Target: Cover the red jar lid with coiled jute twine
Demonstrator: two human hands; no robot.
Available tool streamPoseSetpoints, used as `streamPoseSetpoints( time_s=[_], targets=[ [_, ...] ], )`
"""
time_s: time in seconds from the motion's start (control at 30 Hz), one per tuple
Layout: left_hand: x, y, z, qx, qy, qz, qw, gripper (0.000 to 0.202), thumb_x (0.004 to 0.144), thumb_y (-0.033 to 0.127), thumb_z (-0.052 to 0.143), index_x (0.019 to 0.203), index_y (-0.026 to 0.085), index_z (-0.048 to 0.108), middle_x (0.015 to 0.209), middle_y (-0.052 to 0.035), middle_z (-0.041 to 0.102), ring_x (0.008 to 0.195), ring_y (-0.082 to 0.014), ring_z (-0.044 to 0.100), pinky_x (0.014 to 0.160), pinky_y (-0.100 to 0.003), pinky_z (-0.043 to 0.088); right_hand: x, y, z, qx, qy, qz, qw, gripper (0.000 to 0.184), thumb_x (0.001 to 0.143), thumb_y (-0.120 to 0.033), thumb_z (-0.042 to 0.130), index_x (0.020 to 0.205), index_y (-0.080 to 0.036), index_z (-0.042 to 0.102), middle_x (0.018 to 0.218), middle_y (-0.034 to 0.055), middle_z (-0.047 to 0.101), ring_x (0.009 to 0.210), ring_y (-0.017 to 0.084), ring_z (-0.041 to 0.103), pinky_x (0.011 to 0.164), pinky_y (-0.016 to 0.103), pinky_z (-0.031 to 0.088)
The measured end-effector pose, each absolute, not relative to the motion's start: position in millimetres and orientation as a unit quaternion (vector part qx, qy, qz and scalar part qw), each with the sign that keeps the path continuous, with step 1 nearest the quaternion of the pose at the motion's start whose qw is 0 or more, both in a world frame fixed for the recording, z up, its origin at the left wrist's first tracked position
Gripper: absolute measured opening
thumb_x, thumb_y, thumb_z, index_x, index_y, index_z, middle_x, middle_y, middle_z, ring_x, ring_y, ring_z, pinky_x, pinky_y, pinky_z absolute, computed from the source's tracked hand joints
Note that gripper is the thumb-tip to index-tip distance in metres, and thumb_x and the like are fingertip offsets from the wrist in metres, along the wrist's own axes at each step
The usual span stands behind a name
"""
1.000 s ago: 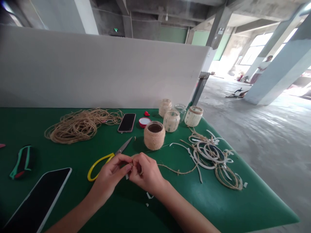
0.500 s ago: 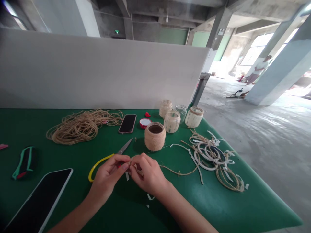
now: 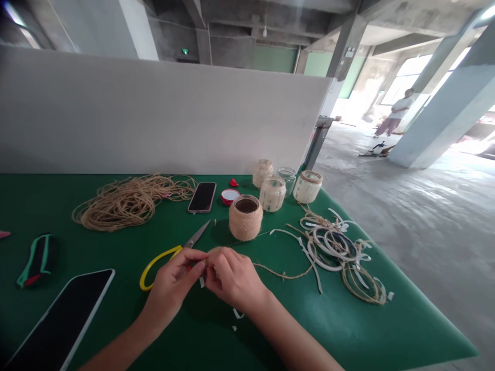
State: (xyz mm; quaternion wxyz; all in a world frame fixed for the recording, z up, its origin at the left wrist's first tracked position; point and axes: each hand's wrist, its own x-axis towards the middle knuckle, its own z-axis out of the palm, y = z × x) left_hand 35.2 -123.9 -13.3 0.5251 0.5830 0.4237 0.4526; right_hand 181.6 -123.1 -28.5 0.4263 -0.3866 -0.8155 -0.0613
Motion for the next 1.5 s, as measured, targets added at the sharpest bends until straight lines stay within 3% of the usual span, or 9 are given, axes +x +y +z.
streamPoseSetpoints(
  time_s=[0.33, 0.47, 0.73, 0.9, 1.07, 1.17, 1.23, 1.37, 1.5],
  targets=[
    [34.7, -122.8, -12.3, 0.620, 0.403, 0.429, 0.518, 0.007, 0.080, 0.023, 0.054, 0.082, 0.017, 0.057, 0.078, 0.0002, 0.060, 0.073, -0.0119, 0.059, 0.062, -0.020, 0.049, 178.6, -122.5, -34.1, -0.390, -0.788, 0.015, 0.476, 0.012, 0.073, -0.009, 0.043, 0.073, -0.021, 0.038, 0.065, -0.0014, 0.049, 0.055, 0.010, 0.048, 0.047, 0.019, 0.039],
    [34.8, -121.5, -13.7, 0.613, 0.410, 0.437, 0.515, 0.006, 0.079, 0.023, 0.055, 0.080, 0.017, 0.057, 0.077, 0.0004, 0.059, 0.072, -0.0115, 0.059, 0.062, -0.019, 0.049, 175.8, -125.2, -30.6, -0.407, -0.785, -0.025, 0.467, 0.013, 0.075, -0.008, 0.042, 0.073, -0.021, 0.039, 0.064, -0.0005, 0.048, 0.056, 0.012, 0.048, 0.050, 0.021, 0.040],
    [30.3, -115.7, -12.6, 0.609, 0.405, 0.406, 0.548, 0.013, 0.081, 0.028, 0.053, 0.090, 0.020, 0.058, 0.083, 0.0002, 0.061, 0.078, -0.0132, 0.060, 0.065, -0.020, 0.049, 188.0, -120.0, -25.5, -0.410, -0.817, 0.113, 0.390, 0.005, 0.081, -0.019, 0.045, 0.075, -0.019, 0.044, 0.067, -0.0006, 0.048, 0.057, 0.010, 0.046, 0.052, 0.021, 0.037],
    [27.1, -112.4, -10.9, 0.611, 0.446, 0.407, 0.513, 0.014, 0.078, 0.032, 0.056, 0.083, 0.019, 0.060, 0.078, -0.0006, 0.062, 0.072, -0.0146, 0.062, 0.062, -0.021, 0.049, 199.2, -121.1, -8.9, -0.424, -0.827, 0.085, 0.360, 0.010, 0.083, -0.024, 0.045, 0.087, -0.017, 0.051, 0.076, 0.0028, 0.055, 0.066, 0.012, 0.051, 0.057, 0.022, 0.038],
    [23.8, -110.9, -7.0, 0.589, 0.480, 0.421, 0.495, 0.020, 0.076, 0.037, 0.058, 0.082, 0.018, 0.060, 0.078, -0.0030, 0.063, 0.069, -0.0183, 0.065, 0.062, -0.025, 0.051, 247.2, -117.6, 8.4, -0.499, -0.793, 0.023, 0.349, 0.011, 0.084, -0.018, 0.042, 0.085, -0.018, 0.053, 0.076, 0.0034, 0.057, 0.065, 0.012, 0.051, 0.058, 0.022, 0.037],
    [22.9, -110.2, -5.8, 0.587, 0.476, 0.423, 0.500, 0.021, 0.076, 0.038, 0.058, 0.085, 0.019, 0.060, 0.081, -0.0037, 0.064, 0.073, -0.0192, 0.066, 0.065, -0.026, 0.052, 305.4, -105.8, -2.3, -0.626, -0.711, -0.055, 0.314, 0.013, 0.084, -0.019, 0.041, 0.082, -0.018, 0.054, 0.074, 0.0037, 0.057, 0.065, 0.015, 0.052, 0.061, 0.024, 0.038],
    [22.9, -109.6, -6.3, 0.591, 0.472, 0.413, 0.507, 0.021, 0.077, 0.038, 0.057, 0.086, 0.019, 0.060, 0.084, -0.0039, 0.063, 0.076, -0.0194, 0.066, 0.067, -0.026, 0.052, 343.1, -96.0, -17.5, -0.704, -0.666, -0.085, 0.233, 0.016, 0.084, -0.020, 0.040, 0.082, -0.017, 0.056, 0.076, 0.0060, 0.058, 0.072, 0.018, 0.053, 0.065, 0.028, 0.038],
    [24.2, -108.2, -10.0, 0.591, 0.467, 0.398, 0.523, 0.023, 0.078, 0.037, 0.055, 0.092, 0.019, 0.059, 0.086, -0.0038, 0.061, 0.079, -0.0189, 0.064, 0.069, -0.027, 0.052, 379.7, -83.9, -45.4, -0.700, -0.685, -0.064, 0.189, 0.008, 0.075, -0.018, 0.053, 0.077, -0.016, 0.061, 0.084, 0.0095, 0.060, 0.091, 0.025, 0.052, 0.081, 0.034, 0.036],
    [25.2, -106.7, -14.3, 0.573, 0.459, 0.410, 0.541, 0.026, 0.078, 0.036, 0.055, 0.098, 0.019, 0.054, 0.088, -0.0033, 0.057, 0.080, -0.0181, 0.063, 0.072, -0.029, 0.052, 374.9, -81.8, -52.7, -0.698, -0.684, -0.056, 0.206, 0.004, 0.072, -0.017, 0.056, 0.071, -0.016, 0.060, 0.085, 0.0111, 0.060, 0.095, 0.028, 0.049, 0.086, 0.040, 0.033]
  ],
)
